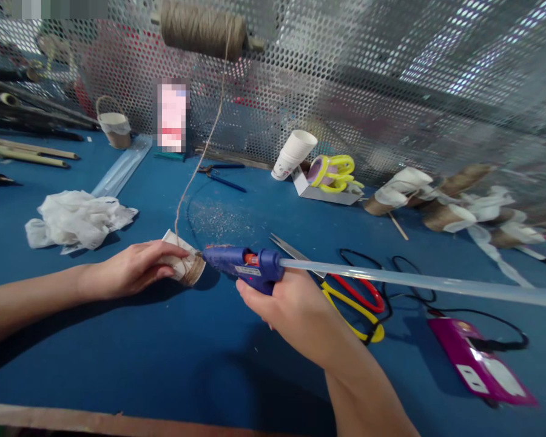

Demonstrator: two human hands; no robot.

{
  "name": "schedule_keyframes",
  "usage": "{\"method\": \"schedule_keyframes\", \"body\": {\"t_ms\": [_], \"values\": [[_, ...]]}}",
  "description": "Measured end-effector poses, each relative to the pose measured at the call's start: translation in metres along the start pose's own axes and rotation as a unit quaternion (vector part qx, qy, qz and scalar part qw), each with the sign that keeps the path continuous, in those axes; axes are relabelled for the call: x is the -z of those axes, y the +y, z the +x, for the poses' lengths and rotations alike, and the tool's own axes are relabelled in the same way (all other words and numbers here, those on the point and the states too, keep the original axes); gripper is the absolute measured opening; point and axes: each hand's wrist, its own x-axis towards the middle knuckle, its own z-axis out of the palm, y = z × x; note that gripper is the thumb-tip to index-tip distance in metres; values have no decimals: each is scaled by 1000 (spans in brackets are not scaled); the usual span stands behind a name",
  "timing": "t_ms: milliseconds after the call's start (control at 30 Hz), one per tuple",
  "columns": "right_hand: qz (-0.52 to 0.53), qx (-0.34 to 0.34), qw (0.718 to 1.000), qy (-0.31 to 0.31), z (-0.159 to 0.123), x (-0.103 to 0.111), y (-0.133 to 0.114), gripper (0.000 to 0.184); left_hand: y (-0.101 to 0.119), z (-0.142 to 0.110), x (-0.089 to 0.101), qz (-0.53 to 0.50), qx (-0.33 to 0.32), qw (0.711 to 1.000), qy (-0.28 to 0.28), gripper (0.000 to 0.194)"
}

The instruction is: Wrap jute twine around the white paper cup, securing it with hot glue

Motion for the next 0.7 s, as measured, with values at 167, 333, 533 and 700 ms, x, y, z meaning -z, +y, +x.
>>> {"method": "schedule_keyframes", "body": {"t_ms": [167,333,533,700], "values": [[-94,122,987,49,-8,-3,12,27,0,-1,0,-10,27,1000,11,23],[-126,138,979,80,-11,-5,13,30,2,0,0,-22,52,998,3,23],[-121,159,978,62,-11,-4,7,36,0,-1,-1,-53,91,994,-6,23],[-79,138,986,46,-14,-5,8,32,-1,-1,-1,-74,111,991,2,24]]}}
